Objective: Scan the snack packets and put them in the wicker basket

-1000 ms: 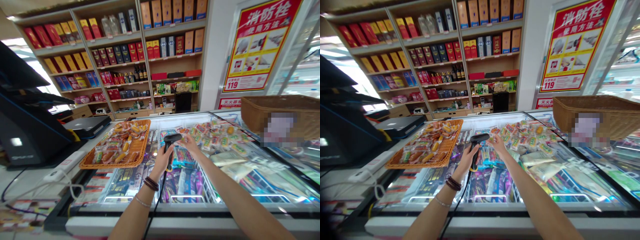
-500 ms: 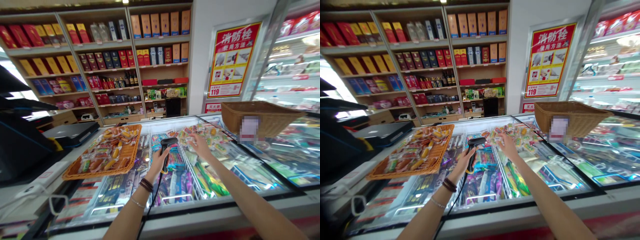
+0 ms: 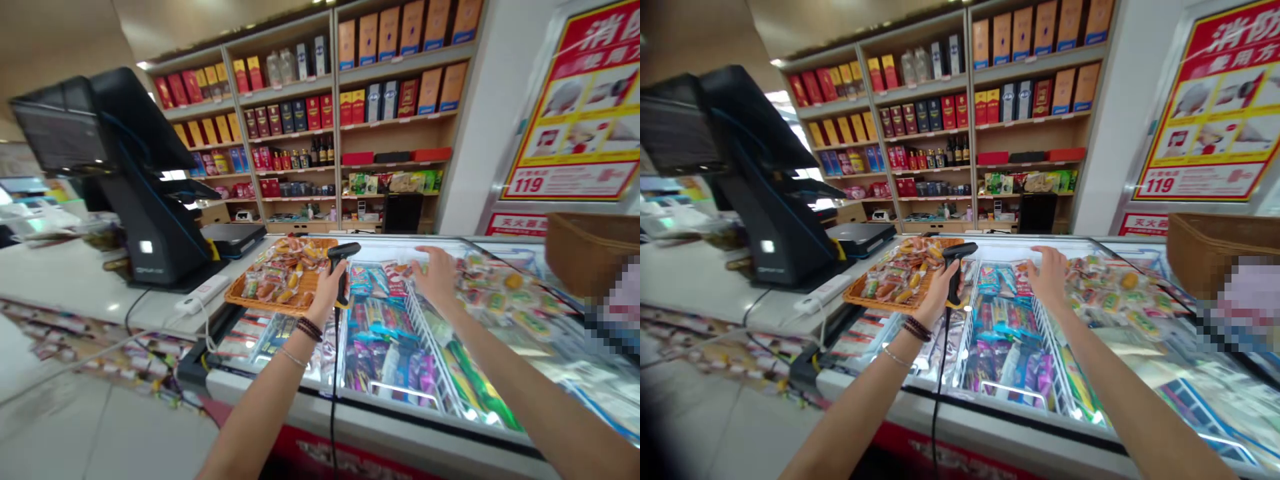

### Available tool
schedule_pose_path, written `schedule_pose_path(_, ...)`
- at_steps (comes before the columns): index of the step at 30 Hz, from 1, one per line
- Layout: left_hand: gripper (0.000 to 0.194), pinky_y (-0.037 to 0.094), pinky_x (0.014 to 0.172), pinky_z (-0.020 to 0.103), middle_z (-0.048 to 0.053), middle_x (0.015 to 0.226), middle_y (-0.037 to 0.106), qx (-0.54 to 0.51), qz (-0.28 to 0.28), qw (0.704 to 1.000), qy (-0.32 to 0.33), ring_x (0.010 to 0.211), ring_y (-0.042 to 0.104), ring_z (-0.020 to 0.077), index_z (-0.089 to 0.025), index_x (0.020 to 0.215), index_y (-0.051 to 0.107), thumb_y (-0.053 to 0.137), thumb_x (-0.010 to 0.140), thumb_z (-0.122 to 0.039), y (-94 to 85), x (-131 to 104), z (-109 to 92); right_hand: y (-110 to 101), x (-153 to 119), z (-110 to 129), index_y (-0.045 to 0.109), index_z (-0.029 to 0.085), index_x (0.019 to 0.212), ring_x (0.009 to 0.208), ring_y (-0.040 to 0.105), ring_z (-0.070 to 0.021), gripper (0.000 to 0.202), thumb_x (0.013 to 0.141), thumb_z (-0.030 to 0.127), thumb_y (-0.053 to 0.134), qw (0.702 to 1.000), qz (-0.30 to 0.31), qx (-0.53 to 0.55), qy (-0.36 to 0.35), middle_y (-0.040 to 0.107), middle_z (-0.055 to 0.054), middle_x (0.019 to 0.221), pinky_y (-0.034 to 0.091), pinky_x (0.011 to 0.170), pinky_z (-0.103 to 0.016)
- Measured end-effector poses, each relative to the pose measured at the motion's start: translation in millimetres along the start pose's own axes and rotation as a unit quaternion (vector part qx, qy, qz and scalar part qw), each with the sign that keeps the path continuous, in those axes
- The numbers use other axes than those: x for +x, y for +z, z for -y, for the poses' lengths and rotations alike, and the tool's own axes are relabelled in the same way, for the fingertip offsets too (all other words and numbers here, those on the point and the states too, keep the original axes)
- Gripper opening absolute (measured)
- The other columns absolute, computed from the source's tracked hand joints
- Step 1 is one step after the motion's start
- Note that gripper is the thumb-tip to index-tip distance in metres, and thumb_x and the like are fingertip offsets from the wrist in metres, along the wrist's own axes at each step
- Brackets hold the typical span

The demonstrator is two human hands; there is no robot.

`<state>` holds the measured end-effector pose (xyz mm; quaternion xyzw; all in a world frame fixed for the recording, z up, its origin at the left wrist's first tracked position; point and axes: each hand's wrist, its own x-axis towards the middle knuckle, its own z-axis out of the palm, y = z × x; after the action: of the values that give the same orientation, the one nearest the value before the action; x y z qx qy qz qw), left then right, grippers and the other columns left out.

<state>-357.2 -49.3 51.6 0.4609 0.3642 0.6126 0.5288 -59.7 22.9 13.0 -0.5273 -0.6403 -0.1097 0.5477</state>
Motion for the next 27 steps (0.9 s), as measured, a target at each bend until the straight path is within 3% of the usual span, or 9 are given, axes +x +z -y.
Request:
schedule_pose_path(3,0.065,0.041,0.046,0.024,-0.003,0.066,0.064,0.013,-0.069,0.997,0.014,0.049,0.053,0.0108,-0.022,0.084,0.064,0.102,0.077,-0.075,-48.4,1,-27,55,24,79,0.075,0.023,0.138,0.139,0.07,-0.0405,0.039,0.101,0.027,0.065,0.993,0.089,0.081,-0.008,0.079,-0.02,0.142,0.053,0.128,-0.061)
schedule_pose_path(6,0.063,0.039,0.046,0.023,-0.003,0.063,0.062,0.032,-0.146,0.989,0.019,0.048,0.051,0.0099,-0.023,0.081,0.062,0.102,0.079,-0.072,-95.7,-1,-45,106,28,160,0.076,0.019,0.146,0.142,0.073,-0.0361,0.043,0.105,0.021,0.066,0.966,0.229,0.123,0.011,0.079,-0.02,0.152,0.057,0.126,-0.05)
schedule_pose_path(9,0.062,0.04,0.047,0.024,-0.003,0.062,0.061,0.032,-0.201,0.979,0.021,0.048,0.052,0.011,-0.024,0.078,0.059,0.1,0.083,-0.07,-131.6,-5,-50,145,10,229,0.079,0.02,0.149,0.143,0.077,-0.0323,0.043,0.109,0.017,0.066,0.923,0.373,0.098,0.019,0.08,-0.018,0.155,0.056,0.126,-0.044)
schedule_pose_path(12,0.063,0.04,0.047,0.024,-0.003,0.06,0.057,0.014,-0.217,0.976,0.002,0.048,0.051,0.0117,-0.025,0.076,0.057,0.095,0.088,-0.073,-152.0,-8,-45,170,-16,273,0.08,0.017,0.149,0.15,0.076,-0.0329,0.04,0.112,0.014,0.065,0.882,0.47,0.04,0.02,0.081,-0.021,0.158,0.056,0.125,-0.041)
schedule_pose_path(15,0.066,0.036,0.045,0.023,-0.004,0.056,0.051,-0.011,-0.217,0.976,-0.026,0.046,0.044,0.0103,-0.024,0.071,0.056,0.09,0.09,-0.077,-160.1,-7,-38,182,-34,289,0.08,0.014,0.148,0.155,0.073,-0.0371,0.037,0.113,0.017,0.07,0.868,0.496,0.013,0.023,0.077,-0.026,0.162,0.055,0.127,-0.044)
schedule_pose_path(19,0.07,0.031,0.043,0.022,-0.004,0.056,0.049,-0.019,-0.209,0.977,-0.027,0.044,0.042,0.0092,-0.024,0.069,0.055,0.089,0.089,-0.082,-163.2,-3,-30,185,-35,282,0.083,0.017,0.138,0.154,0.071,-0.0457,0.035,0.107,0.033,0.086,0.869,0.495,0.001,0.021,0.077,-0.027,0.16,0.056,0.127,-0.052)
schedule_pose_path(21,0.071,0.031,0.043,0.022,-0.004,0.056,0.05,-0.019,-0.21,0.977,-0.026,0.044,0.042,0.0091,-0.024,0.07,0.056,0.09,0.089,-0.083,-163.8,-3,-28,185,-32,274,0.085,0.016,0.134,0.15,0.073,-0.0465,0.036,0.103,0.034,0.09,0.872,0.488,-0.008,0.027,0.079,-0.027,0.154,0.055,0.128,-0.054)
schedule_pose_path(27,0.062,0.036,0.044,0.024,-0.001,0.06,0.06,-0.021,-0.219,0.975,-0.019,0.046,0.049,0.0109,-0.023,0.075,0.06,0.094,0.089,-0.074,-162.5,-7,-32,190,-33,258,0.072,0.014,0.162,0.146,0.077,-0.0443,0.067,0.096,0.02,0.085,0.899,0.427,-0.04,0.09,0.072,-0.032,0.162,0.062,0.12,-0.052)
